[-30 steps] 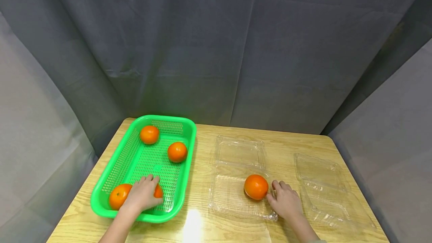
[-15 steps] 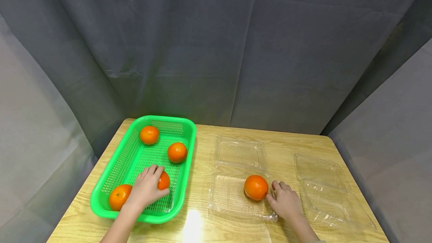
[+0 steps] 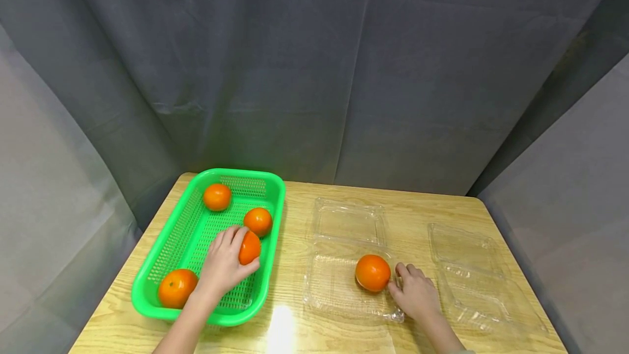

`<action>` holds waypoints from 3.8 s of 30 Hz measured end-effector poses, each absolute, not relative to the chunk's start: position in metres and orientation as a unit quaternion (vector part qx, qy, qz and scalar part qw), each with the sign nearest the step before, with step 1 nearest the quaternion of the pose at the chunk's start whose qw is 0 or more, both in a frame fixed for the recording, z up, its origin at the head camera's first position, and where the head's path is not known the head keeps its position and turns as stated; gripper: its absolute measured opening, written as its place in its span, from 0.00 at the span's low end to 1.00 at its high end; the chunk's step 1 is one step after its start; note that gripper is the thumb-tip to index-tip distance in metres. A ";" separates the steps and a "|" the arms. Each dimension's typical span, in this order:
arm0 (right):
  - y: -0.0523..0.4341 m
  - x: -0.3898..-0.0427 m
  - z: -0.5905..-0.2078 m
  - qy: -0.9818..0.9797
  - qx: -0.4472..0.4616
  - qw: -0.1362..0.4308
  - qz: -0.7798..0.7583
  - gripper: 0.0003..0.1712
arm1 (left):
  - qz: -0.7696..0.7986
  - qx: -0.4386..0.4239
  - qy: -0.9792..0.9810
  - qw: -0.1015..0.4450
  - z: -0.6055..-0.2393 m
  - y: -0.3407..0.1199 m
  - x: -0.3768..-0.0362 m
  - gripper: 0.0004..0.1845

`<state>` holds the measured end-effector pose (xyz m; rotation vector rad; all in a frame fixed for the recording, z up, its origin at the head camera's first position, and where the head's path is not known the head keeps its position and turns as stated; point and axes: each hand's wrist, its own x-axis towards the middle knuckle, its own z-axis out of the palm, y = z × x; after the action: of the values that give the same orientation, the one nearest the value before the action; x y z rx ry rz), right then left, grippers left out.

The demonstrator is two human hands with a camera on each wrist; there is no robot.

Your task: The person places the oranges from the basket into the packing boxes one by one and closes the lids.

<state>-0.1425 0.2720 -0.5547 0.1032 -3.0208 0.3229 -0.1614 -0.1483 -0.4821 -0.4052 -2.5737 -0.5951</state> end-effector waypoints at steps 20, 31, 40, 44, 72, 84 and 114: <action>0.272 -0.141 -0.556 -0.991 0.037 0.069 0.105 0.15 | -0.248 -0.218 -0.897 0.295 -0.475 -0.100 -0.169 0.32; 0.273 -0.142 -0.557 -0.992 0.036 0.063 0.107 0.15 | -0.247 -0.253 -0.890 0.287 -0.477 -0.066 -0.165 0.30; 0.272 -0.142 -0.556 -0.992 0.037 0.059 0.109 0.15 | -0.236 -0.285 -0.892 0.260 -0.487 -0.038 -0.157 0.32; 0.273 -0.142 -0.554 -0.991 0.042 0.062 0.110 0.15 | -0.233 -0.294 -0.896 0.238 -0.493 -0.027 -0.156 0.32; 0.272 -0.141 -0.553 -0.991 0.040 0.063 0.113 0.14 | -0.191 -0.363 -0.902 0.135 -0.540 0.035 -0.140 0.36; 0.272 -0.142 -0.555 -0.990 0.038 0.064 0.116 0.15 | -0.195 -0.363 -0.907 0.084 -0.544 0.041 -0.144 0.36; 0.272 -0.143 -0.556 -0.990 0.039 0.062 0.120 0.15 | -0.252 -0.350 -0.902 -0.020 -0.545 0.043 -0.149 0.35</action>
<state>-0.1431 0.2724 -0.5561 0.1176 -2.9932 0.3629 -0.1490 0.0427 -0.5452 -1.1128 -2.8719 -0.8010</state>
